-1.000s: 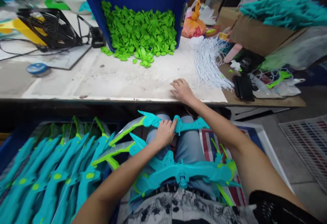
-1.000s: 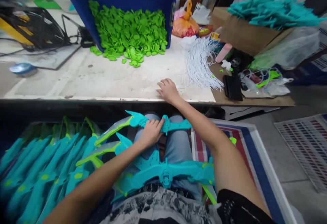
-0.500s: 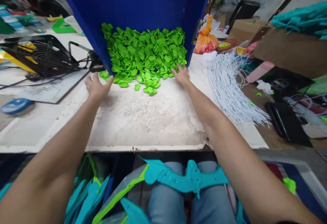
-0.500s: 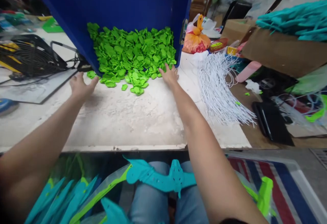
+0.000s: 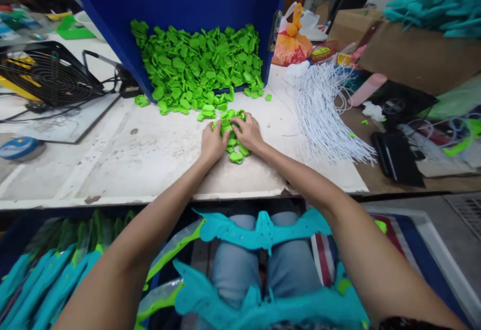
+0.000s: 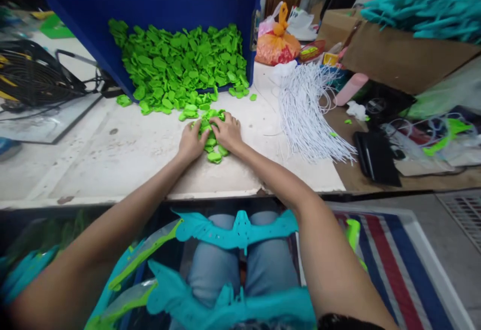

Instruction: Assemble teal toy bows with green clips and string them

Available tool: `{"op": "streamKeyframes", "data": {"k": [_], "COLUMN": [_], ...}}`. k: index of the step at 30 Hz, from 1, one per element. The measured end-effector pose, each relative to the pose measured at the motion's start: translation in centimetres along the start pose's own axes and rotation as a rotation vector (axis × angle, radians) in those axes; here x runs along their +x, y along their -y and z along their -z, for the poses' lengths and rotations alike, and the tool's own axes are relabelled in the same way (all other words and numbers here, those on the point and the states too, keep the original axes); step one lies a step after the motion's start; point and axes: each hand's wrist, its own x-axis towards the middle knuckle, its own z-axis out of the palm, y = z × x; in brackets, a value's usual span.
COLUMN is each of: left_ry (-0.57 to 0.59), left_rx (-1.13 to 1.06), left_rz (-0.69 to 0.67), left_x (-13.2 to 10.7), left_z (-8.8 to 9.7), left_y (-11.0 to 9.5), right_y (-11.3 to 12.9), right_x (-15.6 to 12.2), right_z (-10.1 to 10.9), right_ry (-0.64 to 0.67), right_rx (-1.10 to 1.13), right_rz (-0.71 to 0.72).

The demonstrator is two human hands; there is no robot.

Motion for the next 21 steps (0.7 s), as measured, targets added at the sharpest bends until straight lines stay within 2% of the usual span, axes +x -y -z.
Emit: {"op": "streamKeyframes", "data": {"k": [2,4,6,7,8,10,12,14,17,21], "left_ry": [0.010,-0.068,-0.125,-0.108,-0.047,0.170,0.414,0.579,0.723,0.899], "left_rx": [0.037,0.016,-0.050,-0.072,-0.074,-0.010,0.117,0.251,0.384,0.461], "left_rz": [-0.042,-0.084,-0.143,-0.172,-0.197,-0.221,-0.197,-0.160,-0.150,-0.087], "left_x": [-2.5,-5.1,-8.3,-10.2,-12.2,-16.6,-20.7,-23.5,-25.2,-24.0], "left_z": [0.6,1.8,3.2,3.7,4.1,4.1,3.3,2.4,1.7,1.7], "left_y": [-1.7,-3.4,-5.0,-5.7,-6.3,-6.9,-7.1,-6.9,-7.0,-8.0], "right_y": [-1.5,-2.8,-3.5,-3.6,-3.4,-2.6,-1.3,-0.3,-0.3,-3.6], "right_x": [-3.7,-7.1,-10.0,-11.1,-12.0,-13.1,-13.2,-12.8,-12.6,-14.1], "right_z": [1.8,3.8,5.7,6.4,7.0,7.3,6.7,5.8,5.3,7.6], "right_ry": [0.052,0.081,0.043,0.013,-0.009,0.003,0.062,0.107,0.129,0.163], "right_rx": [-0.032,-0.051,-0.064,-0.070,-0.078,-0.103,-0.140,-0.173,-0.130,0.040], "right_rz": [0.055,0.094,0.090,0.082,0.077,0.095,0.125,0.127,0.111,0.212]}}
